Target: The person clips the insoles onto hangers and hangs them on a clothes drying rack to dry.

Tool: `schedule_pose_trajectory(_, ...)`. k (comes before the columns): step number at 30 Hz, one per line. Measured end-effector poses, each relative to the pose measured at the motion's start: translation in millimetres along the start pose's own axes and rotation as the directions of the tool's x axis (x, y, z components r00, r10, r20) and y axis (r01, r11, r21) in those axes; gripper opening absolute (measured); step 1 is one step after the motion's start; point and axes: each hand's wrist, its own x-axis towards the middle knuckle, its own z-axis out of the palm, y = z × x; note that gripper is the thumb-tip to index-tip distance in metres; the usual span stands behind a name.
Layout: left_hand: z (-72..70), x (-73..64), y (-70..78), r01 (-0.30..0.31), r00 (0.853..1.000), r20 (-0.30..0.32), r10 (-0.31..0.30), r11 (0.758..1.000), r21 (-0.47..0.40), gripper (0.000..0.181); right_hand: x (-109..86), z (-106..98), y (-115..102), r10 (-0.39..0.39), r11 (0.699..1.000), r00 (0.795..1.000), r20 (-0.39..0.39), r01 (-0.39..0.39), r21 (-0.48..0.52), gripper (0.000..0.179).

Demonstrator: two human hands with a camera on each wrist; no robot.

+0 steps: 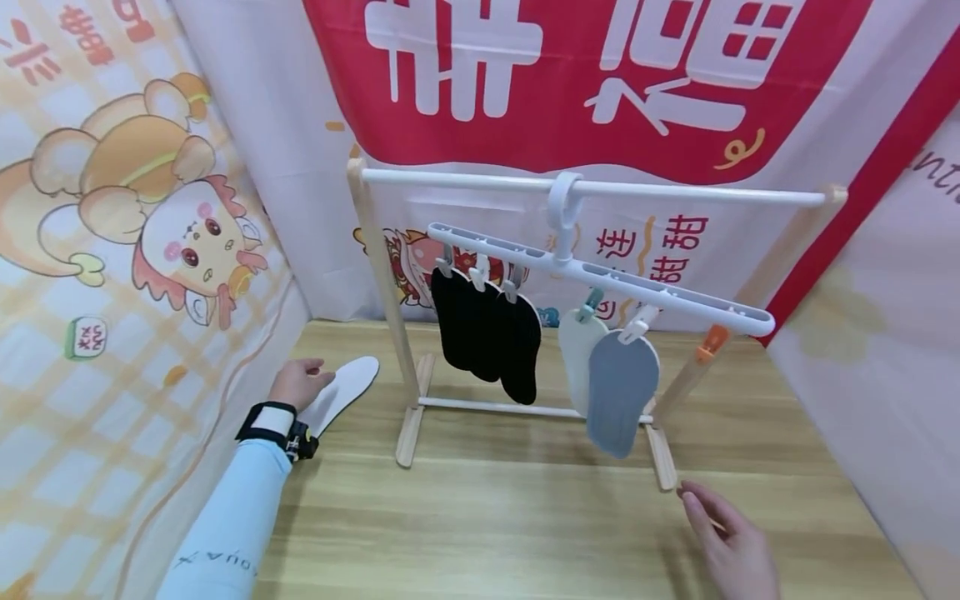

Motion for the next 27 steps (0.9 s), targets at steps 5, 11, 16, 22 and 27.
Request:
schedule_pose_trajectory(5, 16.0, 14.1, -2.2, 0.029, 0.993, 0.114, -0.038, 0.996, 0.083, 0.065, 3.0, 1, -2, -0.069, 0.997, 0.998, 0.006, 0.069, 0.02, 0.028)
schedule_pose_trajectory(11, 27.3, 18.4, 0.7, -0.015, 0.982, 0.189, -0.016, 0.988, 0.156, 0.06, 4.6, -2, -1, -0.109, 0.993, 0.994, 0.01, 0.108, 0.048, 0.024)
schedule_pose_trajectory(16, 20.9, 10.9, -0.8, -0.014, 0.975, 0.219, -0.029, 0.981, 0.193, 0.071, 4.9, -2, -2, -0.114, 0.993, 0.993, 0.04, 0.112, 0.045, 0.027)
schedule_pose_trajectory(22, 10.5, 2.2, 3.6, 0.069, 0.974, 0.212, -0.083, 0.995, 0.072, 0.063, 6.0, -3, -1, -0.111, 0.993, 0.991, 0.072, 0.108, 0.05, 0.028)
schedule_pose_trajectory(27, 4.9, -8.9, 18.5, 0.124, 0.982, 0.148, -0.119, 0.992, -0.024, 0.057, 5.5, -9, -2, -0.099, 0.994, 0.992, 0.082, 0.095, 0.052, 0.029)
